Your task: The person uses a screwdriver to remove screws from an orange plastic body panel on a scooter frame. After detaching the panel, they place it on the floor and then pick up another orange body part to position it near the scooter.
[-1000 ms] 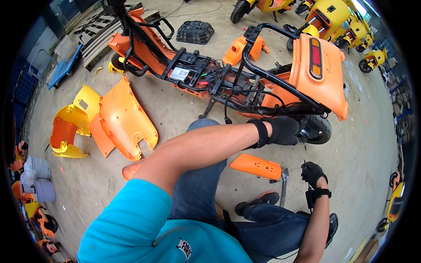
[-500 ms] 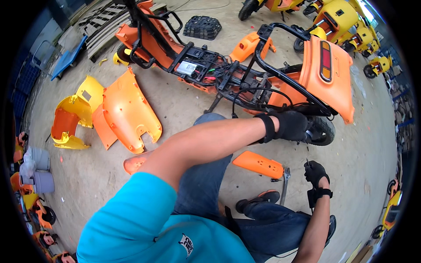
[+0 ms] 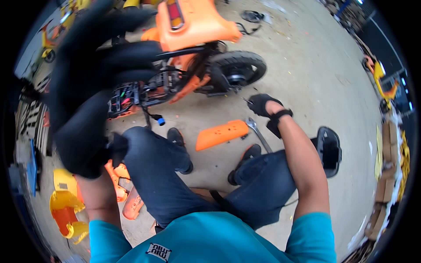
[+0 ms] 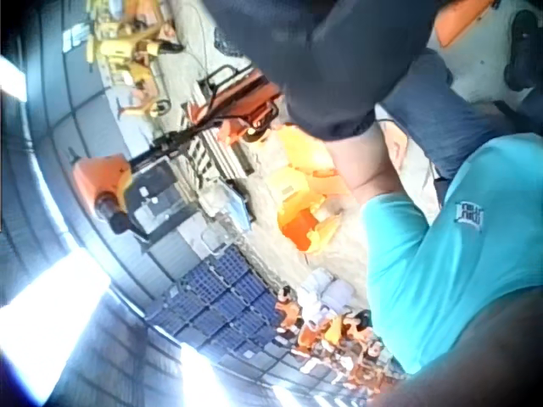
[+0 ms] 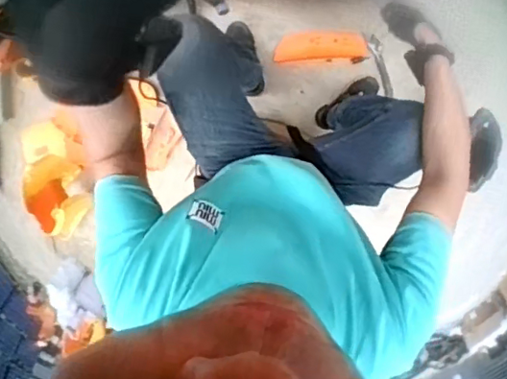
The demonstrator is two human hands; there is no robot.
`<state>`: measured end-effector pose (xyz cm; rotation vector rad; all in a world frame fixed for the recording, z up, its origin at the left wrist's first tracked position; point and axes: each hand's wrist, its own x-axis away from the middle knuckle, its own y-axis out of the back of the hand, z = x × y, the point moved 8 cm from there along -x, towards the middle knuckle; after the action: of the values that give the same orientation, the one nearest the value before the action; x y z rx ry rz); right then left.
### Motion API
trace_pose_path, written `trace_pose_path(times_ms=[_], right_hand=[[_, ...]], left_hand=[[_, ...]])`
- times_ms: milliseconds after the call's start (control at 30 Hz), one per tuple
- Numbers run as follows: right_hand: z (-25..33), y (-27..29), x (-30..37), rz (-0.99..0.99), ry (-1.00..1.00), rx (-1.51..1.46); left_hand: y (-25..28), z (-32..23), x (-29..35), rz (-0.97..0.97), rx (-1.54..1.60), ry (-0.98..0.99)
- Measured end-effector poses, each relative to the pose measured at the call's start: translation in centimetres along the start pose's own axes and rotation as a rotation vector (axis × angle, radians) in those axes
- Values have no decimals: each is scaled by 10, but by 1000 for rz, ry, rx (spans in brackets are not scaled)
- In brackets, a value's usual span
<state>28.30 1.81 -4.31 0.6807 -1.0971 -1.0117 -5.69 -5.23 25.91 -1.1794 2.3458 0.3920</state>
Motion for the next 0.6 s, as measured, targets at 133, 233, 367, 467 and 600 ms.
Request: trace_pose_path(times_ms=[133, 233, 367, 467, 600], right_hand=[[-32, -15, -2, 76, -86, -48], [-14, -14, -13, 80, -47, -89], [-26, -21, -7, 133, -114, -53], [-19, -16, -8, 117, -114, -56], [-24, -21, -11, 95, -49, -105]], left_hand=[[4, -3, 19, -61, -33, -63], [13, -10, 36, -134, -124, -34], [16, 23, 42, -164, -123, 5], [20, 24, 51, -187, -154, 31], [22, 31, 50, -211, -180, 44]])
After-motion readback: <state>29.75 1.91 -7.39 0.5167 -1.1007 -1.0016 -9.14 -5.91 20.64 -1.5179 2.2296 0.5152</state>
